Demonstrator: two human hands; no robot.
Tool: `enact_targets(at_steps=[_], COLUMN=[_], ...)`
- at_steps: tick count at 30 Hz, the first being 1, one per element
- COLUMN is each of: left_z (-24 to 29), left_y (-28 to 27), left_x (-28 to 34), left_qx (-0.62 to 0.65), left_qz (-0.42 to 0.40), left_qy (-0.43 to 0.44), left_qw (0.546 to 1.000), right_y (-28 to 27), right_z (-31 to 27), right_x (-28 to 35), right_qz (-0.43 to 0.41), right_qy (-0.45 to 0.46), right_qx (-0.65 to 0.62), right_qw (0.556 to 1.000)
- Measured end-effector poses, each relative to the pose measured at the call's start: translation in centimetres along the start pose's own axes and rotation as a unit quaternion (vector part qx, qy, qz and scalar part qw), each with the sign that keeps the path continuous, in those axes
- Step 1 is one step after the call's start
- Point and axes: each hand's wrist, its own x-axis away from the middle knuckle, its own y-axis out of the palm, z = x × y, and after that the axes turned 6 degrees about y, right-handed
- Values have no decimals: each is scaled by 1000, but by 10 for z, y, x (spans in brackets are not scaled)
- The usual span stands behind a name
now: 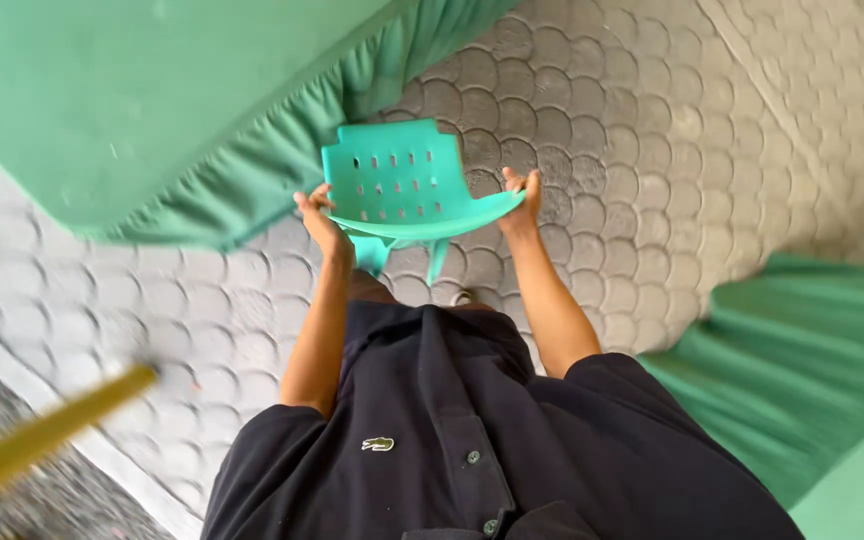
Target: Arranging plastic chairs around tables in an outdoor area.
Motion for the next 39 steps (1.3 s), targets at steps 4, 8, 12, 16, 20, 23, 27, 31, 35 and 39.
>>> enact_targets(at_steps=[4, 8, 12, 16, 20, 23, 27, 31, 35, 39], left_z=[-81, -193, -253, -267, -214, -194, -168, -103, -54, -62], left_y=[-45, -85, -122, -131, -148, -192, -237, -267, -291, -314], left_x=[76, 119, 160, 151, 149, 145, 141, 131, 119, 95], left_qx=[-70, -61, 42, 106, 68, 78, 69, 95, 89, 76], left_qz=[40, 163, 151, 98, 93, 112, 135, 160, 173, 184], left_qy=[-30, -223, -255, -288, -239, -236, -218, -198, -172, -173], left_qw=[996, 959, 954, 947, 964, 962, 964, 962, 966, 965], right_y=[-28, -140, -176, -187, -182, -156, -110, -62, -30, -55], right_z=[-16, 27, -5, 5, 21, 40, 61, 109, 141, 228], right_x=[21, -115, -110, -114, -93, -61, -8, 20, 73, 43], right_qz=[-37, -76, -80, -88, -106, -114, -131, -184, -199, -191], right_qy=[82, 218, 379, 392, 327, 275, 255, 258, 255, 256], right_qx=[122, 236, 260, 284, 325, 377, 437, 440, 453, 446], right_qw=[988, 944, 884, 870, 881, 877, 853, 840, 830, 836])
